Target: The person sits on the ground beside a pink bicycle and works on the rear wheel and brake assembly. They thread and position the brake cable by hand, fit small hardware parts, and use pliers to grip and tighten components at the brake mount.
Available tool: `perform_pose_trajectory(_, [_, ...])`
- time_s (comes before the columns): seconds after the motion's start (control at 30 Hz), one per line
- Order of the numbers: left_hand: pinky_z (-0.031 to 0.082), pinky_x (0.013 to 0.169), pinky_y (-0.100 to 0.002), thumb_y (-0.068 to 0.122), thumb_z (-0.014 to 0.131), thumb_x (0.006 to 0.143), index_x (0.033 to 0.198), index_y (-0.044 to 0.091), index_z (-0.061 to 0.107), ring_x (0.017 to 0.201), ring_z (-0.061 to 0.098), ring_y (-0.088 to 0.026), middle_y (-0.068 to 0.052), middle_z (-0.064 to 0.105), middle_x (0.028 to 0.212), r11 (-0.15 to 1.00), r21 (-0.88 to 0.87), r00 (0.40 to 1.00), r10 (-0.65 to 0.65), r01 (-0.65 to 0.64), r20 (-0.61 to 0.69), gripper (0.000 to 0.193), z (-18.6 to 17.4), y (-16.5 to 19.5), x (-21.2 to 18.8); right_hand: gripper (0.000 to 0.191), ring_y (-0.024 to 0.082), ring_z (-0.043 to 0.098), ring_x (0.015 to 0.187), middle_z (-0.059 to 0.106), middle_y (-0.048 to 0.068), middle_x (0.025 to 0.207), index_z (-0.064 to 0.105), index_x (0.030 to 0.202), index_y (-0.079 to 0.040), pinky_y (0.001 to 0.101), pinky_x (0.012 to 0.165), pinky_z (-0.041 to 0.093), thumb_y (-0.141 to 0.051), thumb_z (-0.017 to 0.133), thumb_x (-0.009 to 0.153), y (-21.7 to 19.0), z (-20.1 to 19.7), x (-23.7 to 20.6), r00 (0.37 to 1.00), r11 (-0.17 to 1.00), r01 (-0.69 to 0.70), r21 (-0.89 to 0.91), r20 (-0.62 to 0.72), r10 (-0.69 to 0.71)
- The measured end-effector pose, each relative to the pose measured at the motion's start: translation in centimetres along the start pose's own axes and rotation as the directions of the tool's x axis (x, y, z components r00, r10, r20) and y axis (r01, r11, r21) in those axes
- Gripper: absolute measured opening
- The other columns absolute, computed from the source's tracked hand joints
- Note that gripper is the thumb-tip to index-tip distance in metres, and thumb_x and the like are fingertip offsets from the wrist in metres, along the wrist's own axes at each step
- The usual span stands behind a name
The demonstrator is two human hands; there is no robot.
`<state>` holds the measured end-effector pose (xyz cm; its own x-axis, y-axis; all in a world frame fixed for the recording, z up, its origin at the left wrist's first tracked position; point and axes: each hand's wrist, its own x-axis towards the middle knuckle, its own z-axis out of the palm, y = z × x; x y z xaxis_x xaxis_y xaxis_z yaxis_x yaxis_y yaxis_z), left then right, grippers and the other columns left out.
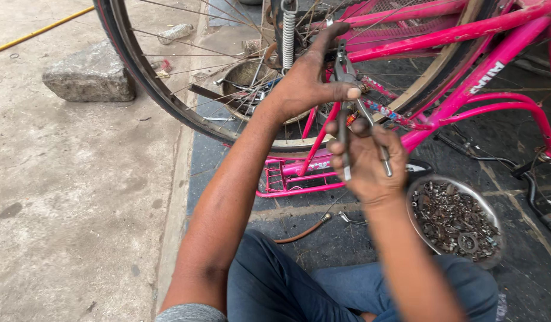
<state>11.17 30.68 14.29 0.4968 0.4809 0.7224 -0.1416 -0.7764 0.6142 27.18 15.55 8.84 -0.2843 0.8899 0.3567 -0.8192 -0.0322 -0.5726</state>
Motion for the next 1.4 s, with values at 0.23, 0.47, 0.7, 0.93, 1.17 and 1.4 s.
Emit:
perform_pose_trajectory(0.23, [0.033, 0.129, -0.043, 0.041, 0.099, 0.072, 0.159, 0.001, 0.027, 0.154, 0.041, -0.037, -0.026, 0.045, 0.158, 0.999, 0.037, 0.999, -0.032, 0.032, -0.009, 0.119, 0.2, 0.6, 0.0, 0.046, 0.035, 0.065, 0.118, 0.059, 0.029, 0.139, 0.063, 0.131, 0.002, 0.0471, 0.101, 0.054, -0.029, 0.068, 0.097, 0.5, -0.5, -0.2, 0.994, 0.997, -0.065, 0.036, 0.089, 0.061])
perform_pose_trajectory(0.47, [0.032, 0.130, -0.044, 0.016, 0.094, 0.076, 0.159, 0.003, 0.026, 0.153, 0.039, -0.036, -0.025, 0.041, 0.161, 0.986, 0.161, 0.998, 0.045, -0.039, -0.033, 0.107, 0.6, -0.2, 0.1, 0.066, 0.029, 0.062, 0.122, 0.058, 0.020, 0.140, 0.048, 0.148, 0.001, 0.0501, 0.103, 0.051, -0.020, 0.067, 0.088, -5.3, 1.8, -0.6, 0.938, 0.701, -0.342, -0.626, -0.275, 0.212])
perform_pose_trajectory(0.7, [0.032, 0.129, -0.044, 0.023, 0.091, 0.082, 0.161, 0.007, 0.022, 0.154, 0.037, -0.035, -0.024, 0.037, 0.164, 0.994, 0.106, 0.999, 0.028, -0.024, -0.038, 0.105, 0.9, -0.4, 0.1, 0.070, 0.024, 0.064, 0.114, 0.061, 0.017, 0.135, 0.047, 0.151, 0.002, 0.0429, 0.094, 0.054, -0.023, 0.064, 0.088, -6.3, 4.2, 0.5, 0.894, 0.508, -0.441, -0.740, -0.410, 0.178])
perform_pose_trajectory(0.93, [0.032, 0.131, -0.042, 0.015, 0.087, 0.089, 0.162, 0.007, 0.023, 0.156, 0.037, -0.035, -0.024, 0.037, 0.165, 0.995, 0.092, 0.998, 0.044, -0.041, -0.034, 0.097, 0.8, -0.6, 0.0, 0.052, 0.021, 0.061, 0.097, 0.063, 0.020, 0.120, 0.065, 0.137, 0.003, 0.0352, 0.077, 0.050, -0.031, 0.062, 0.098, -6.1, 3.0, 0.2, 0.903, 0.497, -0.386, -0.777, -0.429, 0.030])
perform_pose_trajectory(1.17, [0.034, 0.131, -0.041, 0.026, 0.089, 0.089, 0.162, 0.002, 0.023, 0.155, 0.041, -0.034, -0.025, 0.040, 0.163, 1.000, 0.029, 1.000, 0.012, -0.012, -0.023, 0.102, 0.5, -0.3, -0.2, 0.032, 0.029, 0.070, 0.102, 0.063, 0.026, 0.128, 0.065, 0.117, 0.003, 0.0378, 0.084, 0.062, -0.025, 0.063, 0.102, -1.0, 0.2, -0.1, 0.997, 0.990, -0.063, 0.123, 0.051, 0.057])
perform_pose_trajectory(1.4, [0.034, 0.129, -0.042, 0.028, 0.092, 0.085, 0.161, 0.000, 0.022, 0.153, 0.041, -0.036, -0.025, 0.042, 0.161, 0.997, 0.063, 0.999, 0.036, -0.035, -0.019, 0.107, 0.7, -0.2, 0.0, 0.039, 0.033, 0.069, 0.107, 0.063, 0.026, 0.130, 0.065, 0.123, 0.003, 0.0464, 0.093, 0.057, -0.025, 0.064, 0.095, 0.8, -1.0, -0.1, 0.998, 0.995, -0.039, 0.088, 0.052, 0.034])
